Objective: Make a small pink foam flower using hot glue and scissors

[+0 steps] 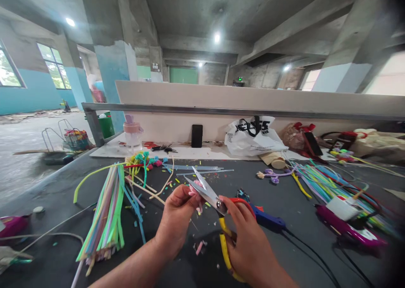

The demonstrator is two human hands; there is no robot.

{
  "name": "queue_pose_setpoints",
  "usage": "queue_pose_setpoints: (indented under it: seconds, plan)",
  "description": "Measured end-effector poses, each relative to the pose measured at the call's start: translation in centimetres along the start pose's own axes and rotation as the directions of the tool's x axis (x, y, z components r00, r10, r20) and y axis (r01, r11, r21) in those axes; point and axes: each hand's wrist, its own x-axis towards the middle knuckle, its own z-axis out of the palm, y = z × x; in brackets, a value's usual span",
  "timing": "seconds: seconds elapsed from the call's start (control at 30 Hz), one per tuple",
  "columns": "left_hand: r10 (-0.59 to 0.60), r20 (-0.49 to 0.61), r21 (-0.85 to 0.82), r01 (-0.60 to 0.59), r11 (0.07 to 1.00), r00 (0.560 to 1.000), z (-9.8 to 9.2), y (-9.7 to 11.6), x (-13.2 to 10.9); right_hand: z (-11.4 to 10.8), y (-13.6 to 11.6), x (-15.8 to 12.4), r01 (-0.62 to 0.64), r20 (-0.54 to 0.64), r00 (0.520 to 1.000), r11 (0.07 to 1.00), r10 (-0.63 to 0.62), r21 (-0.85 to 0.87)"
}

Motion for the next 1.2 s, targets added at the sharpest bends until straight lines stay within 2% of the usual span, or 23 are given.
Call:
queue_pose_setpoints:
  seconds: [0.27,0.6,0.83,1.03,1.2]
  plan:
    - [0.042,-0.068,0.163,-0.030,0.986,0.997,0.1,0.1,0.0,0.0,0.0,0.0,-0.005,0.004,1.000,1.000,0.005,0.003]
    - [0.007,-0.053,0.175,0.003,0.985,0.999,-0.1,0.0,0.0,0.1,0.2,-0.1,0.053,-0.012,0.999,0.998,-0.053,-0.024]
    - [0.016,-0.072,0.185,-0.002,0.983,0.997,0.0,-0.1,0.0,1.1,1.1,-0.3,0.069,-0.028,0.997,0.996,-0.071,-0.053]
    - [-0.010,-0.088,0.172,0.025,0.985,0.996,0.1,0.5,-0.2,1.8,1.7,-0.3,0.041,-0.017,0.999,0.999,-0.040,0.032]
    - [0.009,-0.086,0.221,0.010,0.975,0.996,-0.1,0.7,0.0,0.7,1.5,0.1,0.029,-0.001,1.000,0.990,-0.029,0.141]
